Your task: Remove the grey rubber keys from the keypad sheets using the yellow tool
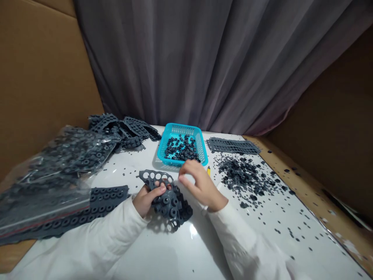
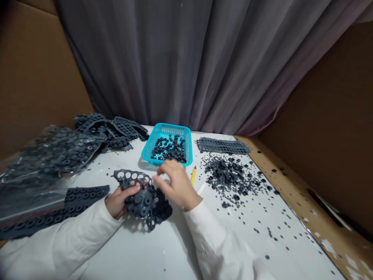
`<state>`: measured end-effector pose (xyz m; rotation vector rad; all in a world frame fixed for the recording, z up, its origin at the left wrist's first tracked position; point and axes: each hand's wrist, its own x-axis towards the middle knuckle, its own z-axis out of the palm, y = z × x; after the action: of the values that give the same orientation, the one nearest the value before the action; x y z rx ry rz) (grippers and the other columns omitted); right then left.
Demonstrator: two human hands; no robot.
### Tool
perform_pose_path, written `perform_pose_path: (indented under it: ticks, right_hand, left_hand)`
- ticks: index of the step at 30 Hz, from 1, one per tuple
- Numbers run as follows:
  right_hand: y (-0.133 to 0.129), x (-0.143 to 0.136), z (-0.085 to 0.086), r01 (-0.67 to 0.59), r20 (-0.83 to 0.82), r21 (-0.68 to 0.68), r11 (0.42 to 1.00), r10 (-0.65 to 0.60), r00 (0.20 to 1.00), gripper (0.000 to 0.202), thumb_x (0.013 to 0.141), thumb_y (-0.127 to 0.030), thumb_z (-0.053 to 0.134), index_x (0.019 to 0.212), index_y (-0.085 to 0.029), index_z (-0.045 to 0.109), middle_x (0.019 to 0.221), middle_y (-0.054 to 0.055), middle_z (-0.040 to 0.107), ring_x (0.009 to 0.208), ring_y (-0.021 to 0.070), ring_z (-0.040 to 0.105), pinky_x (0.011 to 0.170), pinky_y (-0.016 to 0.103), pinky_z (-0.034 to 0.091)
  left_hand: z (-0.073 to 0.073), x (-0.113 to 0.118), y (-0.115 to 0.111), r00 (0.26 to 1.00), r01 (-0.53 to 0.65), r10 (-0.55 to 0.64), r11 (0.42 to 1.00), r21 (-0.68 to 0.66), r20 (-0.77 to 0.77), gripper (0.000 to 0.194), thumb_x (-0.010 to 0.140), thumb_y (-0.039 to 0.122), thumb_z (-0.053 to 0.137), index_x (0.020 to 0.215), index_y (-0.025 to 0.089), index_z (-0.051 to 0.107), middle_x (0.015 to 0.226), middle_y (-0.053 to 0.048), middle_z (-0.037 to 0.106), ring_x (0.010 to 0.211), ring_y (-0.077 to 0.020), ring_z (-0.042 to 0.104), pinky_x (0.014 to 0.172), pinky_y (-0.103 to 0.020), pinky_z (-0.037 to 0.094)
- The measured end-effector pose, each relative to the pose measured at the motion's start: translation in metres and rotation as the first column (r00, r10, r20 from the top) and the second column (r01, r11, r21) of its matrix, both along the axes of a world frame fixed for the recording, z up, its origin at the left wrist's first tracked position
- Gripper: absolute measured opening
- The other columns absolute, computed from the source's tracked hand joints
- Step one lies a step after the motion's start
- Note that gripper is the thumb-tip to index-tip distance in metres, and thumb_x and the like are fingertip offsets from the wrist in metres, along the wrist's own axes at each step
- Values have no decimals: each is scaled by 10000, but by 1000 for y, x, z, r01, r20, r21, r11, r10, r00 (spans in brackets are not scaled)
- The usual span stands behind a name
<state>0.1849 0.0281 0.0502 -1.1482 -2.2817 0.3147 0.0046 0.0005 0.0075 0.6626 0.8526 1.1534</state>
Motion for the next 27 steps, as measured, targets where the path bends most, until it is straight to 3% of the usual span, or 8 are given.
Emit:
perform_pose_path:
  ticks: [3,8,14,17,20,22,25,27]
  right_hand:
    - [-19,-8,-8,-173,53,-85,981,177,983,279,893,-383,413,717,-180,486,666,19,550,646,155,477,682,304,326]
    - [-23,-14,-24,-219,37,-114,969,225,974,283,926,-331,344,722,-177,465,676,24,549,624,142,472,662,277,332]
    - [-28,-16,-23,-349,2,-165,922,354,935,266,921,-285,345,736,-176,502,692,34,570,646,141,494,689,269,346]
    - [-29,-15,-20,-404,-151,-227,886,378,914,263,919,-274,344,724,-176,492,692,24,543,650,135,470,690,262,349]
    - [-30,-16,-21,-438,-418,-353,827,279,865,339,919,-331,340,625,-177,405,609,-15,414,577,109,378,589,238,322]
    - [-31,-20,-25,-453,-611,-447,771,107,784,381,896,-397,378,584,-182,342,574,-36,313,540,95,296,523,231,270]
    - [-31,-33,-35,-501,-806,-516,695,-197,558,394,831,-460,478,583,-187,337,569,-45,267,536,92,253,506,231,244]
    - [-29,-39,-39,-522,-861,-501,690,-337,380,379,800,-441,531,585,-189,347,565,-48,275,528,93,256,507,232,253]
  left_hand:
    - [-3,0,3,996,40,-34,997,65,-88,183,572,267,763,576,137,634,639,-25,635,670,-159,562,674,-254,443]
    - [-3,1,3,994,48,-48,999,-6,-97,281,503,324,794,569,137,595,581,4,591,614,-134,525,623,-237,418]
    - [7,-6,3,913,382,-391,920,-89,-116,384,459,387,807,480,118,534,450,22,481,467,-95,422,478,-224,316]
    - [7,-7,5,896,405,-419,907,-118,-143,360,508,353,797,454,112,535,434,17,492,454,-89,424,475,-222,310]
    - [5,-2,2,945,320,-327,933,-167,-12,337,516,359,791,476,115,562,441,3,537,445,-108,472,467,-226,338]
    - [5,3,-1,961,272,-257,940,-204,100,309,522,350,789,518,114,590,480,-17,586,468,-135,527,486,-239,381]
    - [9,9,-4,962,221,-167,941,-256,216,233,554,275,782,583,112,619,536,-29,633,510,-153,580,543,-249,438]
    - [11,8,-3,958,181,-102,941,-287,269,170,610,226,747,604,111,622,549,-24,641,518,-144,593,555,-233,452]
